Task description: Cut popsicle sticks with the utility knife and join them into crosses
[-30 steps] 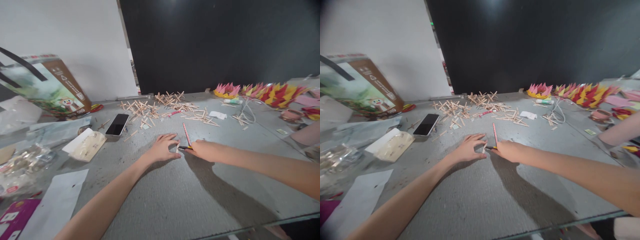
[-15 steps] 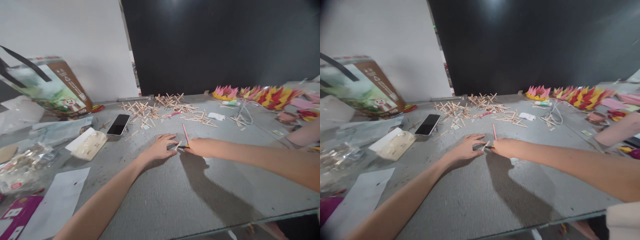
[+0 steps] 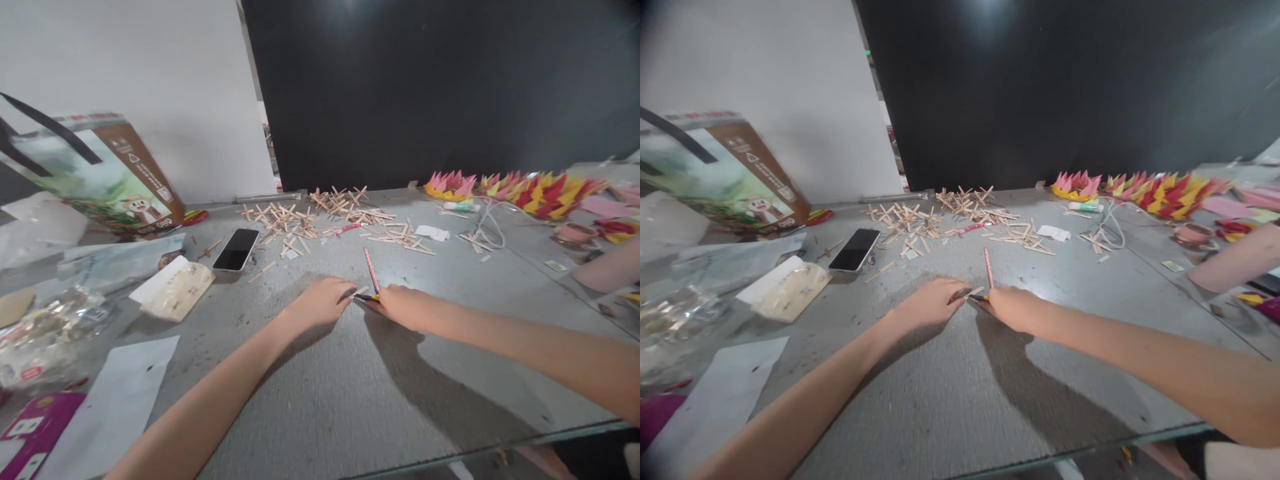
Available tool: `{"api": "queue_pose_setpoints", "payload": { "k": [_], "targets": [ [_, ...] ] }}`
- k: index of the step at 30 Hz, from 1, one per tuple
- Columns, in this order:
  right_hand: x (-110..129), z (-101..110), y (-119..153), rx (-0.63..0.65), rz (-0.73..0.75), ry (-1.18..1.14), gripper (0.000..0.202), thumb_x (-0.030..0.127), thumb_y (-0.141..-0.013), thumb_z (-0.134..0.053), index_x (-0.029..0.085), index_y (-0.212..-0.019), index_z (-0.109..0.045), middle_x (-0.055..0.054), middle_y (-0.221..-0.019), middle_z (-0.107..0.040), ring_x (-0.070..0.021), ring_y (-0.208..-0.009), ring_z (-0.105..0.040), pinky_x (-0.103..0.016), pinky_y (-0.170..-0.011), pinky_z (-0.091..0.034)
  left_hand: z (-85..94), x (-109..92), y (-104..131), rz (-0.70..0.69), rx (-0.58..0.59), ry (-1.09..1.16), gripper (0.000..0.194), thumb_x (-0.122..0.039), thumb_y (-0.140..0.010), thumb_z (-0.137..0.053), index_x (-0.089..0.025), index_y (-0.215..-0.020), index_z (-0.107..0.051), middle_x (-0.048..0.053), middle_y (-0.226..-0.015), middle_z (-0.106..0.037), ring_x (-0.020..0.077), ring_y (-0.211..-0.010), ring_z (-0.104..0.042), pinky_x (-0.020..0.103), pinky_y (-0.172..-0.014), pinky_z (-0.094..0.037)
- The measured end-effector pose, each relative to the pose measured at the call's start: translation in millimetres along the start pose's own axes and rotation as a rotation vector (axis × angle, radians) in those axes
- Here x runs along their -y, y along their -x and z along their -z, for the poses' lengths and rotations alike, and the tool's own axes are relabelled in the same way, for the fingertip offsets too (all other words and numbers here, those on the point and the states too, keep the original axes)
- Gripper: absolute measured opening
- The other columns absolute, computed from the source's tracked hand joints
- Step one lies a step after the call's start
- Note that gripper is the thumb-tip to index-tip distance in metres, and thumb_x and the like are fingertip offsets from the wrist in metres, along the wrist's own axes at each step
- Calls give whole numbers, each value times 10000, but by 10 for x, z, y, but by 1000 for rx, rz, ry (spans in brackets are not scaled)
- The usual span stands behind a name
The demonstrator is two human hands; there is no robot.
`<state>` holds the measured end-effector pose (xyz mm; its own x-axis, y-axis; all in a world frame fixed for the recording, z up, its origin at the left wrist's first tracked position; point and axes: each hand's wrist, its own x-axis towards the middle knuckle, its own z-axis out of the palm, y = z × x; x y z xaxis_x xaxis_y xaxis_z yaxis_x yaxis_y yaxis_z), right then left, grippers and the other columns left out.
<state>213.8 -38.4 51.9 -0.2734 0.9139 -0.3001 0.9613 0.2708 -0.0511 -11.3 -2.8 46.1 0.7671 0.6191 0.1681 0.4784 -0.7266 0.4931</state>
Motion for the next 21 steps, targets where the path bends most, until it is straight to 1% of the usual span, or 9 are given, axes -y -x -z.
{"api": "queue_pose_setpoints", "payload": {
  "k": [2, 3, 5, 7, 9, 12, 15, 18, 21],
  "targets": [
    [9, 2, 1, 2, -14, -2, 546, 552, -1070, -388, 138, -1052, -745, -200, -899, -758, -302, -778, -759, -299, -602, -446, 8, -49, -3, 43, 39, 49, 223, -227, -960, -521, -201, -992, -740, 56, -864, -728, 217, -781, -640, 302, -735, -425],
    [13, 4, 0, 4, -19, -2, 552, 554, -1069, -390, 134, -1037, -747, -204, -893, -756, -303, -774, -759, -301, -603, -448, 5, -60, -4, 73, 59, 75, 213, -235, -944, -537, -198, -1006, -737, 42, -816, -717, 203, -718, -616, 298, -695, -410],
    [17, 3, -1, 9, -25, -2, 562, 559, -1068, -392, 131, -1010, -752, -202, -875, -750, -303, -765, -758, -301, -604, -449, -14, -54, -6, 122, 73, 112, 273, -260, -937, -545, -196, -1133, -724, 22, -776, -701, 192, -668, -589, 299, -673, -405],
    [14, -2, -3, 12, -28, -4, 578, 574, -1067, -387, 132, -1007, -755, -195, -860, -744, -299, -758, -757, -297, -608, -448, -42, -20, -3, 119, 31, 83, 358, -285, -945, -551, -200, -1263, -692, 37, -846, -704, 209, -763, -614, 314, -748, -443],
    [6, -11, -5, 9, -24, -9, 594, 599, -1064, -377, 139, -1042, -752, -186, -871, -742, -289, -765, -757, -293, -621, -451, -60, 21, 4, 72, -25, 5, 399, -317, -945, -582, -217, -1319, -680, 78, -1017, -694, 247, -979, -619, 349, -901, -459],
    [-9, -29, -7, 2, -20, -14, 618, 629, -1059, -364, 143, -1076, -745, -182, -896, -741, -276, -775, -753, -290, -641, -459, -54, 68, 25, 50, -35, -75, 432, -399, -936, -638, -262, -1343, -688, 102, -1226, -621, 291, -1209, -531, 414, -1069, -403],
    [-15, -40, -6, -4, -20, -11, 629, 634, -1058, -362, 134, -1076, -743, -185, -890, -738, -272, -771, -751, -295, -653, -466, -34, 98, 38, 112, 8, -98, 520, -471, -940, -640, -331, -1439, -619, 105, -1351, -554, 326, -1310, -455, 482, -1112, -363],
    [-11, -32, 1, -6, -9, -4, 595, 605, -1064, -377, 136, -1090, -741, -175, -872, -742, -270, -768, -754, -299, -660, -477, -40, 123, 16, 149, 45, -114, 555, -487, -944, -629, -396, -1487, -559, 103, -1472, -475, 361, -1396, -372, 537, -1128, -328],
    [-3, 1, 6, -9, 4, 4, 561, 575, -1068, -394, 138, -1085, -745, -171, -857, -747, -268, -757, -757, -305, -670, -490, -68, 138, -42, 176, 63, -110, 605, -440, -897, -689, -387, -1486, -560, 104, -1475, -472, 367, -1384, -382, 542, -1122, -328]
  ]
}}
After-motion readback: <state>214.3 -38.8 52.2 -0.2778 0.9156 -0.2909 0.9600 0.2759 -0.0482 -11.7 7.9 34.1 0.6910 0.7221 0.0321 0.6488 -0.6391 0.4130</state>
